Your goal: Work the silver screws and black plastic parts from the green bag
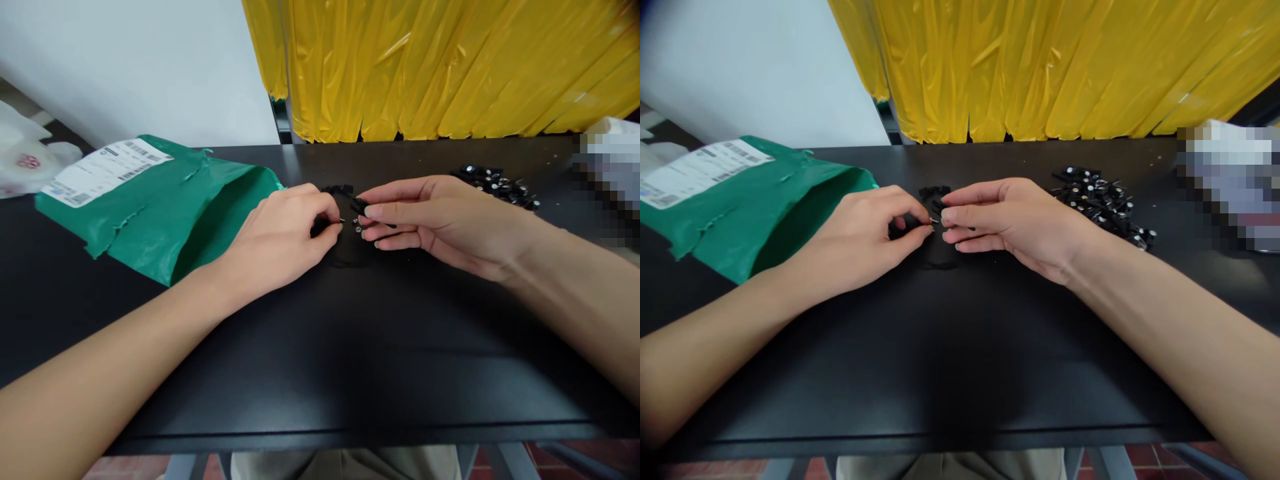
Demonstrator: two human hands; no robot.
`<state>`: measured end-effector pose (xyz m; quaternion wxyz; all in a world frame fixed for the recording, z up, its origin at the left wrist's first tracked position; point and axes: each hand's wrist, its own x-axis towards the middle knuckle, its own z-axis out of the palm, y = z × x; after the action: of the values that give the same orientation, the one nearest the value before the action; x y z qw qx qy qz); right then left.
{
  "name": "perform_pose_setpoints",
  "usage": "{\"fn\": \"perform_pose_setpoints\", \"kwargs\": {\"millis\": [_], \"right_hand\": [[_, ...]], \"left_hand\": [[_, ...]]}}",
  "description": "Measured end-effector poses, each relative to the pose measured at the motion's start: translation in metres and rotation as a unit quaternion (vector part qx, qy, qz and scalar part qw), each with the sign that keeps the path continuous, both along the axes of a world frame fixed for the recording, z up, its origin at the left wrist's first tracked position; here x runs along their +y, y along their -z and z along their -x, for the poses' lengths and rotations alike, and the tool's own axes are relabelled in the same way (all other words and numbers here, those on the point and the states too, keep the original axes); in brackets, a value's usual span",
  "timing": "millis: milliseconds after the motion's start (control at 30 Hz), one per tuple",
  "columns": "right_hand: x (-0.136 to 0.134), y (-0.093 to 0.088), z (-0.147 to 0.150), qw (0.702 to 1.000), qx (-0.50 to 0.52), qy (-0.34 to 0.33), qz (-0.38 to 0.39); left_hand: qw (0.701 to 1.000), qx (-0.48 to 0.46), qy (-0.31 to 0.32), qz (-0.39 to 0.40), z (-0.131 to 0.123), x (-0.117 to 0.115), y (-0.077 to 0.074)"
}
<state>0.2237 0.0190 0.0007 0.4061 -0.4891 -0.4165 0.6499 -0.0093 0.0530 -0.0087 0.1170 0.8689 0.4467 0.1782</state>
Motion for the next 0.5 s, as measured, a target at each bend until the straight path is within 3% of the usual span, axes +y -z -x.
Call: {"fn": "perform_pose_setpoints", "kwargs": {"millis": [200, 500], "right_hand": [[-0.004, 0.004, 0.008, 0.994, 0.015, 0.048, -0.101], [-0.010, 0.004, 0.017, 0.977, -0.001, 0.053, -0.206]], "left_hand": [[0.986, -0.157, -0.018, -0.048, -0.005, -0.010, -0.007], [0.927, -0.368, -0.005, 0.075, -0.016, -0.015, -0.008]]}}
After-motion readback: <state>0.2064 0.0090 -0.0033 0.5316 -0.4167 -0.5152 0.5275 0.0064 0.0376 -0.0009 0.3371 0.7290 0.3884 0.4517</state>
